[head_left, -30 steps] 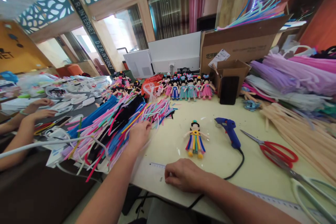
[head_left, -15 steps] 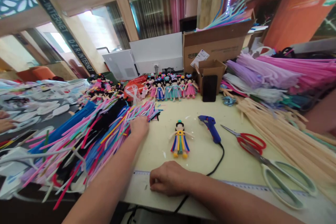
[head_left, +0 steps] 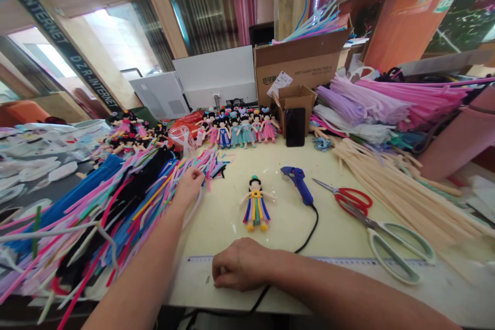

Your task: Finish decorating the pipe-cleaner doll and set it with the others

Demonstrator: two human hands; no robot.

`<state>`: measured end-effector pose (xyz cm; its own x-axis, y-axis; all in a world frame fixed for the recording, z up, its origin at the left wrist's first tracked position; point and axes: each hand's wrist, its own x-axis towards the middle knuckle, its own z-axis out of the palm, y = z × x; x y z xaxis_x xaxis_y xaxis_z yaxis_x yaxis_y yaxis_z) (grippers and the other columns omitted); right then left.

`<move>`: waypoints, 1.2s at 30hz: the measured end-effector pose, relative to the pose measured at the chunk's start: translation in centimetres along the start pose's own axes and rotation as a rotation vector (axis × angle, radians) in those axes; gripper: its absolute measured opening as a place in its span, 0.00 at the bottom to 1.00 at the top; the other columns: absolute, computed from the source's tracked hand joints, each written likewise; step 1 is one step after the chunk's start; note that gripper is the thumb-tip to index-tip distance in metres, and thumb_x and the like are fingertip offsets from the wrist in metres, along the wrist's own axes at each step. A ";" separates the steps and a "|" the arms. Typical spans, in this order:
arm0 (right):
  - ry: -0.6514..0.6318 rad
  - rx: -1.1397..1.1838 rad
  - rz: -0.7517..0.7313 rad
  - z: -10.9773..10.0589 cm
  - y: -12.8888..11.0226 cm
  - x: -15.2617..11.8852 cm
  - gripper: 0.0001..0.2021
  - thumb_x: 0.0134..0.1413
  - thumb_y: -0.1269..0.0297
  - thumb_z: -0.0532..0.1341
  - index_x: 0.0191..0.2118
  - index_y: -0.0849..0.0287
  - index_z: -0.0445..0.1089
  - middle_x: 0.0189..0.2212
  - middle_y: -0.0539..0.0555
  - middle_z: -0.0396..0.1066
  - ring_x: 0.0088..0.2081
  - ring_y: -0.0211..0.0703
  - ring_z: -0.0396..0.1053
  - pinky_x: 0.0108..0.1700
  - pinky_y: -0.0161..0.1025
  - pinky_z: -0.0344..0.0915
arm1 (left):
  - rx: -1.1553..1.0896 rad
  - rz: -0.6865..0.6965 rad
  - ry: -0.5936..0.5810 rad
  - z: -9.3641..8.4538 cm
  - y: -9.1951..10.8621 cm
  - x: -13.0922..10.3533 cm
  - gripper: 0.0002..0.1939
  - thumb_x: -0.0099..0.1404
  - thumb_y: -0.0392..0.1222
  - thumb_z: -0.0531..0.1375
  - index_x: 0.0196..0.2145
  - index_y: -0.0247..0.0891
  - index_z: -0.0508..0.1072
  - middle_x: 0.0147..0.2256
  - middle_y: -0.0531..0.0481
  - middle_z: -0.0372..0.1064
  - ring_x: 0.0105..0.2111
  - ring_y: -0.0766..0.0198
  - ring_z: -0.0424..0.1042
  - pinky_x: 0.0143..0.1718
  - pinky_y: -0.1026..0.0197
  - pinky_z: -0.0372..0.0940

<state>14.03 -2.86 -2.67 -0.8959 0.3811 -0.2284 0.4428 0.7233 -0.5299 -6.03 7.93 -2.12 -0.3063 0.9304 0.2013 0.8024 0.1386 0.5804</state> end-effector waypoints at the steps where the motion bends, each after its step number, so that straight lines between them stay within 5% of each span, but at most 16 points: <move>1: 0.000 0.033 -0.035 -0.3 -0.3 -0.4 0.12 0.58 0.61 0.60 0.44 0.57 0.75 0.38 0.53 0.78 0.39 0.40 0.74 0.32 0.32 0.59 | -0.044 0.003 0.003 -0.3 0.2 -0.4 0.03 0.56 0.40 0.53 0.27 0.39 0.64 0.23 0.54 0.68 0.26 0.64 0.68 0.29 0.63 0.61; 4: 0.124 0.157 -0.185 -1.7 -0.5 -1.9 0.09 0.58 0.64 0.61 0.42 0.58 0.75 0.33 0.50 0.78 0.35 0.35 0.73 0.33 0.29 0.60 | -0.223 0.013 -0.046 -1.4 1.2 -2.3 0.08 0.55 0.45 0.56 0.29 0.40 0.62 0.21 0.57 0.66 0.22 0.66 0.68 0.25 0.64 0.61; 6: 0.378 0.181 -0.213 -3.1 0.1 -2.9 0.08 0.58 0.67 0.59 0.40 0.58 0.74 0.35 0.51 0.77 0.37 0.36 0.72 0.38 0.29 0.62 | -0.515 0.035 -0.182 -2.0 2.2 -4.0 0.13 0.52 0.47 0.61 0.28 0.40 0.61 0.21 0.57 0.67 0.20 0.67 0.68 0.24 0.65 0.61; 9: 0.783 0.094 -0.060 -5.3 2.0 -4.1 0.11 0.57 0.73 0.58 0.45 0.60 0.72 0.44 0.57 0.72 0.43 0.40 0.70 0.45 0.35 0.63 | -0.707 0.082 -0.378 -2.4 4.5 -6.2 0.15 0.52 0.47 0.64 0.27 0.39 0.61 0.22 0.57 0.68 0.20 0.69 0.67 0.24 0.65 0.62; 11: 0.899 0.046 -0.003 -6.3 3.4 -4.7 0.15 0.55 0.74 0.59 0.48 0.60 0.70 0.48 0.59 0.69 0.45 0.41 0.68 0.46 0.37 0.63 | -0.760 0.114 -0.495 -2.3 6.2 -7.2 0.15 0.52 0.46 0.65 0.28 0.39 0.61 0.23 0.58 0.68 0.21 0.69 0.67 0.24 0.65 0.63; 19: 0.899 0.202 0.069 -6.1 7.1 -5.4 0.05 0.56 0.72 0.59 0.34 0.61 0.73 0.27 0.49 0.72 0.30 0.35 0.67 0.33 0.31 0.60 | -0.768 0.205 -0.650 0.6 9.2 -6.3 0.12 0.54 0.47 0.63 0.29 0.36 0.68 0.23 0.55 0.67 0.23 0.68 0.66 0.26 0.64 0.63; 25: 0.974 0.066 0.127 -5.1 9.7 -5.6 0.07 0.58 0.72 0.57 0.33 0.61 0.72 0.29 0.52 0.73 0.33 0.38 0.69 0.36 0.33 0.61 | -0.412 0.415 -0.413 2.3 8.8 -6.0 0.13 0.62 0.46 0.55 0.29 0.38 0.76 0.27 0.50 0.74 0.29 0.62 0.71 0.33 0.62 0.65; 36: 1.023 -0.080 0.143 -3.7 9.6 -5.4 0.10 0.62 0.65 0.54 0.40 0.57 0.73 0.33 0.54 0.73 0.35 0.40 0.71 0.39 0.36 0.67 | -0.047 0.669 -0.321 4.6 6.9 -6.3 0.06 0.63 0.37 0.59 0.35 0.39 0.77 0.32 0.50 0.76 0.34 0.64 0.73 0.37 0.63 0.63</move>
<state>23.21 4.14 -3.52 -0.3912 0.7468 0.5379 0.5773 0.6543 -0.4885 3.78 4.56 -3.07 0.4110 0.8652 0.2872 0.7400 -0.5007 0.4492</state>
